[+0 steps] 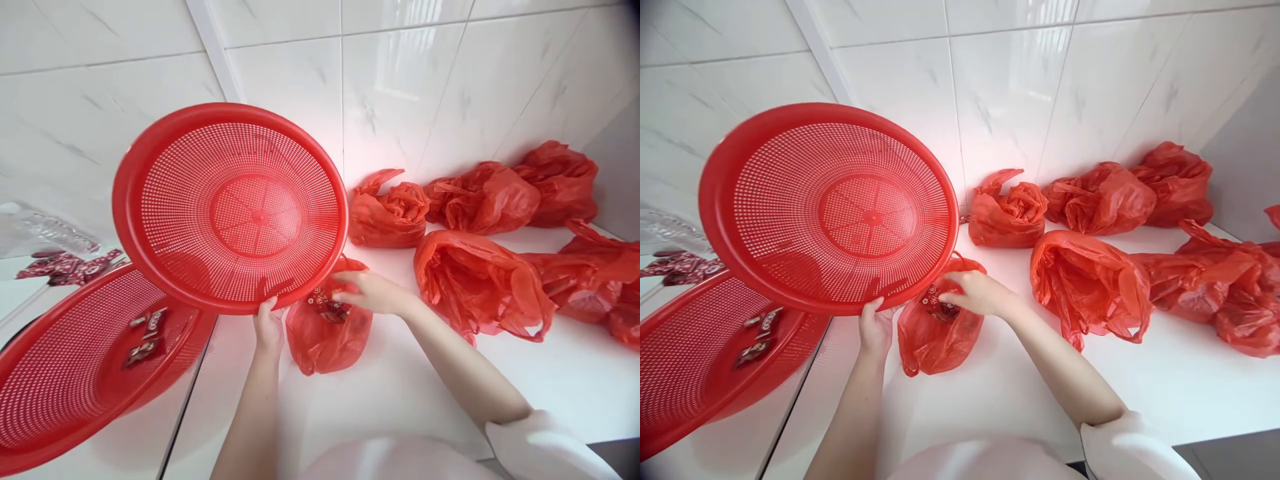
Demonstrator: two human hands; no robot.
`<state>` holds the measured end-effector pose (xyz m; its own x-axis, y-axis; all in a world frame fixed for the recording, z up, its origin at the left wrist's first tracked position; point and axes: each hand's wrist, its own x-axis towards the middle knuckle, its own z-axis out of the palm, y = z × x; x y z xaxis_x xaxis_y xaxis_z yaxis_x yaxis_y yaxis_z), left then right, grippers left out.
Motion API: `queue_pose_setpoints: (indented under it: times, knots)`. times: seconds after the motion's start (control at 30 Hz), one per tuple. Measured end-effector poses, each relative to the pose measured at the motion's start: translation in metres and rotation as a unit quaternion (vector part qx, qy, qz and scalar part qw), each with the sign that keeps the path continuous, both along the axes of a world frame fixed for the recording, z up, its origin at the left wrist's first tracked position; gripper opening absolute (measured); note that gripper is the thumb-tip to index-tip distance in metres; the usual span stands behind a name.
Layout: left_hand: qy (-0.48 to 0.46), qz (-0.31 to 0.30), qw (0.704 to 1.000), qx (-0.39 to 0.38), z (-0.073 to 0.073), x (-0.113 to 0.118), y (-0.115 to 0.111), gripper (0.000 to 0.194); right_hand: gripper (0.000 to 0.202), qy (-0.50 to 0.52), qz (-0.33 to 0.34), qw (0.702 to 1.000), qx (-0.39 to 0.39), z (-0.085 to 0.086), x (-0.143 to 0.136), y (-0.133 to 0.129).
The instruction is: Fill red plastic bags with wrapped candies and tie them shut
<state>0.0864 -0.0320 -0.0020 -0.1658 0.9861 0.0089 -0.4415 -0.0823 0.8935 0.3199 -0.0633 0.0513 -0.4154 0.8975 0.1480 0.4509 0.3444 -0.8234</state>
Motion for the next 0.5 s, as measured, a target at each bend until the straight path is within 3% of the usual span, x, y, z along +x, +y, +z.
queue_pose_setpoints:
  times: [0.1,0.23,0.33,0.4,0.5]
  knots:
    - [0.013,-0.002,1.000,0.005,-0.002,-0.008,0.001,0.033,0.046,0.139,-0.074,0.986,-0.051,-0.005,-0.001,0.008]
    - [0.049,-0.064,0.996,0.033,-0.004,-0.015,-0.001,0.041,0.041,0.325,-0.110,0.927,-0.151,-0.005,0.002,0.017]
    - [0.030,-0.098,0.990,0.100,-0.005,-0.014,-0.001,0.048,0.038,0.415,-0.141,0.886,-0.154,0.001,0.008,0.016]
    - [0.022,-0.027,0.994,0.101,-0.004,-0.014,0.002,0.054,0.036,0.444,-0.165,0.871,-0.129,0.007,0.013,0.013]
    - [0.030,0.150,0.988,-0.021,-0.002,-0.020,0.009,0.058,0.035,0.450,-0.205,0.864,-0.092,0.017,0.019,0.007]
